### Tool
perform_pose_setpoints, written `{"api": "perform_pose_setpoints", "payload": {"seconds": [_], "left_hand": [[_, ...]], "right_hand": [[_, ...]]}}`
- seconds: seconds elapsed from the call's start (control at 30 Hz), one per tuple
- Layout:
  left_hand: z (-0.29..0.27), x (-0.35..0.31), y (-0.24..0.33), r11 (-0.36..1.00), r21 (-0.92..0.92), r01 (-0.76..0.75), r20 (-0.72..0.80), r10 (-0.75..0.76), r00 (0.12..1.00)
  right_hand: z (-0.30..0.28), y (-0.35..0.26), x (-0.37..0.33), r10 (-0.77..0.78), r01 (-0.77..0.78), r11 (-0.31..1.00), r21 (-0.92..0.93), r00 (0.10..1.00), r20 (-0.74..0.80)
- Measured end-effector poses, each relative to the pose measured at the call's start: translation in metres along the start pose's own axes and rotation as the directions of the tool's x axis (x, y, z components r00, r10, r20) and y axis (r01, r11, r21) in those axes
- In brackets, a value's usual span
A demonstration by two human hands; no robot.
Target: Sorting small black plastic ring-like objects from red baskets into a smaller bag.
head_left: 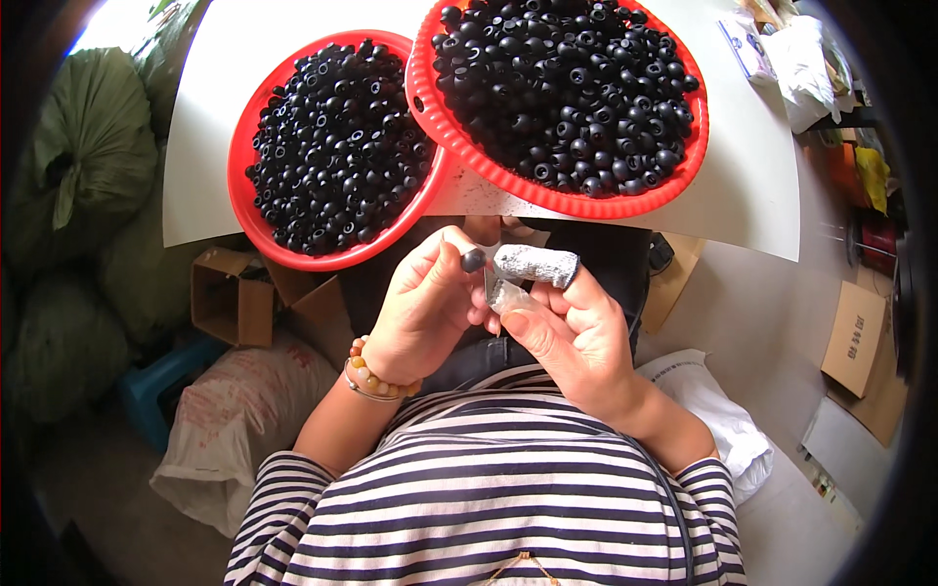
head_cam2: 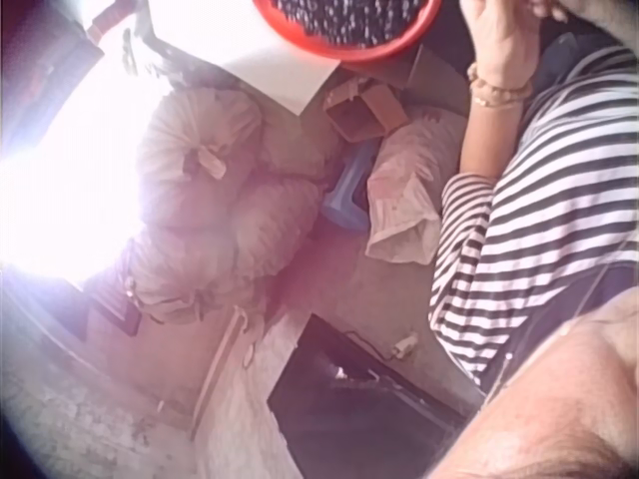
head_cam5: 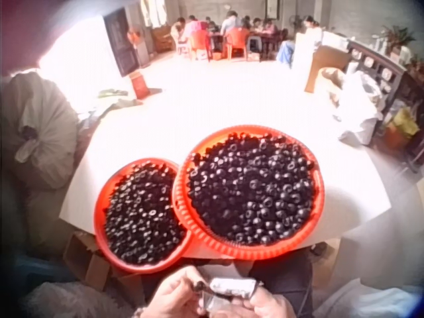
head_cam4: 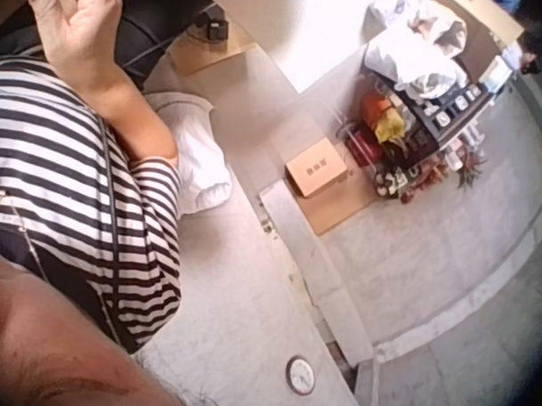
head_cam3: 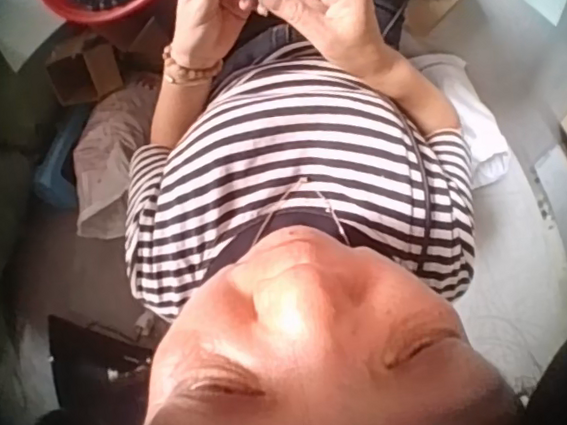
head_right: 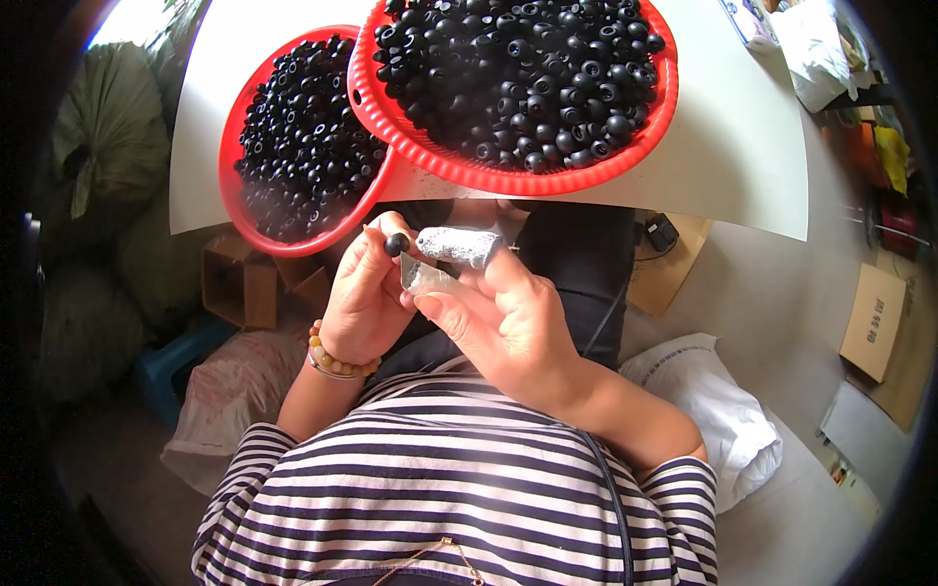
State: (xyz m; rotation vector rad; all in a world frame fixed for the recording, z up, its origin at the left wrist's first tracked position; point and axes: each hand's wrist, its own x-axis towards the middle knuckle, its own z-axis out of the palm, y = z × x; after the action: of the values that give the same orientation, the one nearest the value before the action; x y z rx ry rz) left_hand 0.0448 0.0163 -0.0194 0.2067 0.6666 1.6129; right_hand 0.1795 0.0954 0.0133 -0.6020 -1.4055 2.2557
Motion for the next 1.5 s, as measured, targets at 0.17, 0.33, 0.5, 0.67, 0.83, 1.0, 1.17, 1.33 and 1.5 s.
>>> {"api": "perform_pose_setpoints", "payload": {"seconds": [0.17, 0.33, 0.5, 0.67, 0.83, 1.0, 1.17, 1.33, 1.5], "left_hand": [[0.0011, 0.0001, -0.0012, 0.998, 0.057, -0.002, 0.025, 0.001, 1.000], [-0.0038, 0.0005, -0.0026, 0.999, 0.035, 0.015, 0.046, -0.017, 0.999], [-0.0001, -0.0008, -0.0008, 0.998, 0.040, 0.044, 0.001, -0.044, 0.999], [-0.0006, -0.0013, -0.0006, 0.997, 0.051, 0.050, -0.007, -0.050, 0.999], [-0.0004, -0.0007, -0.0011, 0.998, 0.042, 0.036, 0.004, -0.036, 0.999], [-0.0035, -0.0026, -0.0014, 0.997, 0.069, 0.041, 0.066, -0.046, 0.997], [-0.0034, -0.0029, -0.0018, 0.997, 0.066, 0.044, 0.056, -0.048, 0.997], [-0.0031, -0.0018, -0.0026, 0.998, 0.052, 0.034, 0.081, -0.038, 0.996], [-0.0039, -0.0023, -0.0022, 0.997, 0.050, 0.051, 0.078, -0.055, 0.995]], "right_hand": [[-0.0034, -0.0030, -0.0019, 0.084, -0.083, 0.995, -0.062, 0.996, 0.016], [-0.0020, -0.0020, -0.0013, 0.104, -0.104, 0.994, -0.016, 0.994, 0.010], [-0.0044, -0.0006, -0.0013, 0.118, -0.118, 0.993, -0.010, 0.993, 0.014], [-0.0034, -0.0016, -0.0015, 0.108, -0.108, 0.994, 0.001, 0.994, 0.015], [-0.0043, -0.0037, -0.0024, 0.119, -0.119, 0.993, -0.028, 0.993, 0.012], [-0.0046, -0.0023, -0.0025, 0.097, -0.097, 0.995, -0.016, 0.995, 0.019], [-0.0057, -0.0021, -0.0027, 0.106, -0.105, 0.994, -0.025, 0.994, 0.027], [-0.0039, -0.0051, -0.0030, 0.131, -0.130, 0.991, -0.023, 0.991, 0.018], [-0.0050, -0.0046, -0.0022, 0.127, -0.127, 0.992, -0.003, 0.991, 0.031]]}}
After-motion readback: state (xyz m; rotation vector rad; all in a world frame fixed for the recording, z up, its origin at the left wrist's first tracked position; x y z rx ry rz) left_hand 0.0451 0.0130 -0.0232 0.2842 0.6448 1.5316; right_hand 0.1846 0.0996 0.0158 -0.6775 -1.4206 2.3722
